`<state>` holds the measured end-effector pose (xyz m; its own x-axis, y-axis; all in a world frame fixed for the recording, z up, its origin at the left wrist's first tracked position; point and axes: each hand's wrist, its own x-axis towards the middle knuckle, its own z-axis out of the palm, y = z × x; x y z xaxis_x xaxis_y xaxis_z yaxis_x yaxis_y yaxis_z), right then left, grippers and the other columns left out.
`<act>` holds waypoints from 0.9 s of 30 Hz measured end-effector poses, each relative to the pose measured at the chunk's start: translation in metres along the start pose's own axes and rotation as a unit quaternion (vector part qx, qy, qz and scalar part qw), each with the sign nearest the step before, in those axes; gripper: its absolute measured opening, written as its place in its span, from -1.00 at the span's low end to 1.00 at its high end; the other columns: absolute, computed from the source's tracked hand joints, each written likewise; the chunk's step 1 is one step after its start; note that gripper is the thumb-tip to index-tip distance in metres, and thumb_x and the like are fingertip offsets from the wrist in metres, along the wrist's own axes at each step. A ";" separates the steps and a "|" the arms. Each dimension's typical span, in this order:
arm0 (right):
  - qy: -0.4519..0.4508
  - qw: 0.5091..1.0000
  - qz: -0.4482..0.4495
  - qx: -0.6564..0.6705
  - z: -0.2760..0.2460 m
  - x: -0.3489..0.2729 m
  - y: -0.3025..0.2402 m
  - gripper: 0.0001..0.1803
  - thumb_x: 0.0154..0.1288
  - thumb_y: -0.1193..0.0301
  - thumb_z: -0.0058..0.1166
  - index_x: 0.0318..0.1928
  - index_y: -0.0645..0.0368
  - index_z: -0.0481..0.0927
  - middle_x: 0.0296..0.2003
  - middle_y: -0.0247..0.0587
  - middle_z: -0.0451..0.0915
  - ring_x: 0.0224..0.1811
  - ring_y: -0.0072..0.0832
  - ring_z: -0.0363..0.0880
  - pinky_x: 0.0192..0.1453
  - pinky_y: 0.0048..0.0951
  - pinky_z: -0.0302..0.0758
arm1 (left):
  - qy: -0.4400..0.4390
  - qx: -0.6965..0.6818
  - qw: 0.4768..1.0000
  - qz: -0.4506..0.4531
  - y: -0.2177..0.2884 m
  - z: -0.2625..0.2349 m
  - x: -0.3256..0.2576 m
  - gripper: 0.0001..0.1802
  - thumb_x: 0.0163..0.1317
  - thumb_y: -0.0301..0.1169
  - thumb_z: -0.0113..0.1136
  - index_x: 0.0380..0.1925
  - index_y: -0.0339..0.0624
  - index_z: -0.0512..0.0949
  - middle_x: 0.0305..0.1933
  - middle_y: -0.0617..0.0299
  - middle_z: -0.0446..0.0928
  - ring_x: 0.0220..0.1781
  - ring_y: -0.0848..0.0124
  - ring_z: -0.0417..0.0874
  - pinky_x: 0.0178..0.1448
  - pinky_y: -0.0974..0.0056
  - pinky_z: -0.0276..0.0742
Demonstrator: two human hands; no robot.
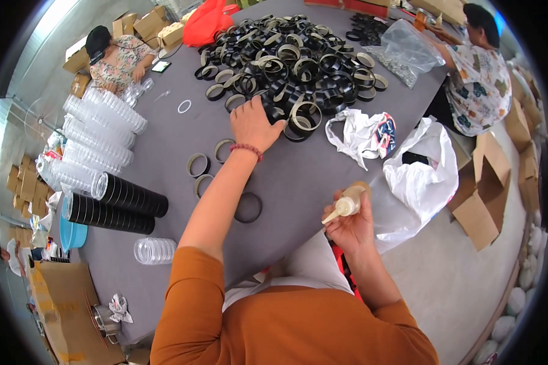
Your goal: The person applies glue from a bottle to black plastic rings, then assembles them with clear plastic tubes by hand.
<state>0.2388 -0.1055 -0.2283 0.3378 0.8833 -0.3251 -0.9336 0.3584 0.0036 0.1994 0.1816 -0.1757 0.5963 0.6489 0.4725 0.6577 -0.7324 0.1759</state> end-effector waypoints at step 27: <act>-0.398 0.600 -0.485 -0.496 0.099 -0.059 0.030 -0.24 -0.15 0.31 0.56 0.05 0.11 0.36 0.07 0.07 0.52 -0.05 -0.23 0.53 0.00 -0.27 0.55 | -0.379 -0.785 0.406 -0.274 0.014 -0.186 -0.153 -0.17 0.25 0.35 -0.28 -0.23 -0.30 0.54 -0.38 -0.02 0.61 -0.58 0.33 0.56 -0.58 0.40 0.40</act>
<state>0.2029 -0.1167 -0.1160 0.3610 0.4113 0.8370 0.2705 0.8127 -0.5161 0.0318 0.0333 -0.0852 0.9207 0.2432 -0.3051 0.0378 0.7227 0.6901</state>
